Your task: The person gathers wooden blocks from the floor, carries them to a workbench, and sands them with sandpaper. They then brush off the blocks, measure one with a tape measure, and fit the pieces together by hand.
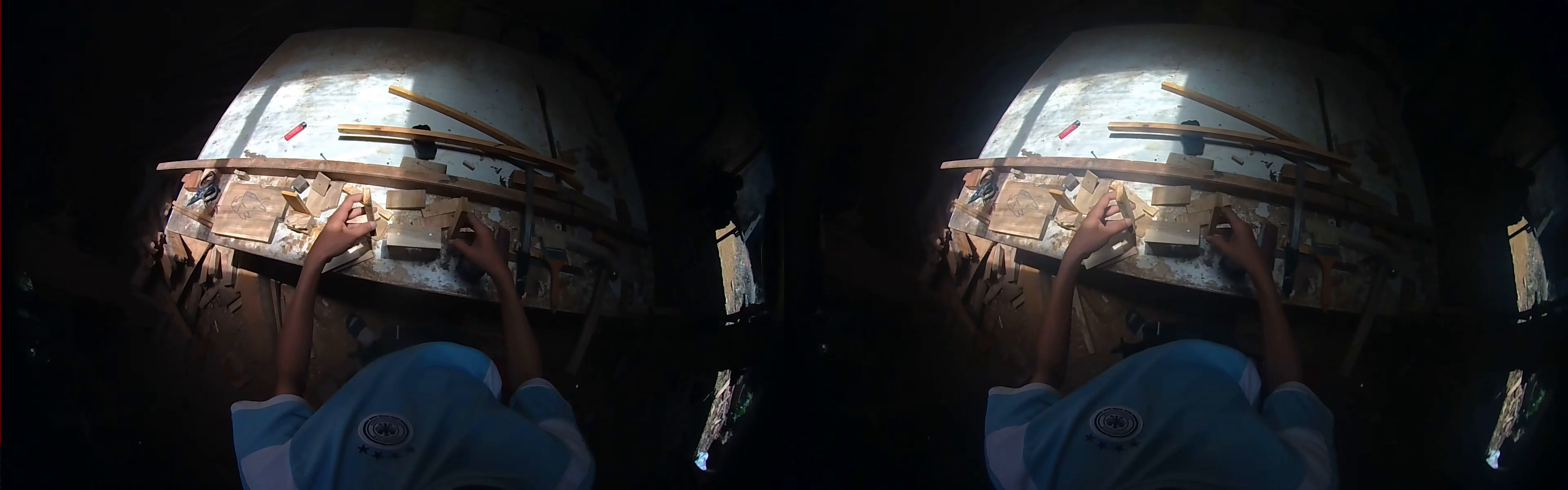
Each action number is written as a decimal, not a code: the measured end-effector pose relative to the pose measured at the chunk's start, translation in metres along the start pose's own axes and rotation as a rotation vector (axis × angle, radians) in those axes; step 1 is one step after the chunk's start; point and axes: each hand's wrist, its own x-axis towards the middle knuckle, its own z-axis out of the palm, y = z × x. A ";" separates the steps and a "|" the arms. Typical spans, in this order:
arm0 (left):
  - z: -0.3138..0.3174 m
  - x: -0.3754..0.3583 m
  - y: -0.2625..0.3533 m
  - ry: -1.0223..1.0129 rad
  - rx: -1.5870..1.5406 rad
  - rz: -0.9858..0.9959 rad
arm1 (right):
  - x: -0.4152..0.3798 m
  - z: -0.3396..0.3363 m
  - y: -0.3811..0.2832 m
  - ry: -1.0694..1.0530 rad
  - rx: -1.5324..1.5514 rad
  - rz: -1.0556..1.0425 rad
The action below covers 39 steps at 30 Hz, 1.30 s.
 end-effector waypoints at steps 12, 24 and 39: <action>0.026 -0.014 0.003 -0.057 0.013 -0.121 | -0.005 0.014 0.006 -0.062 0.035 -0.046; 0.022 -0.003 -0.014 -0.062 0.213 -0.052 | -0.002 0.013 0.018 -0.055 -0.165 -0.157; 0.018 0.001 0.004 -0.116 0.751 0.066 | -0.005 0.007 -0.009 -0.105 -0.296 -0.197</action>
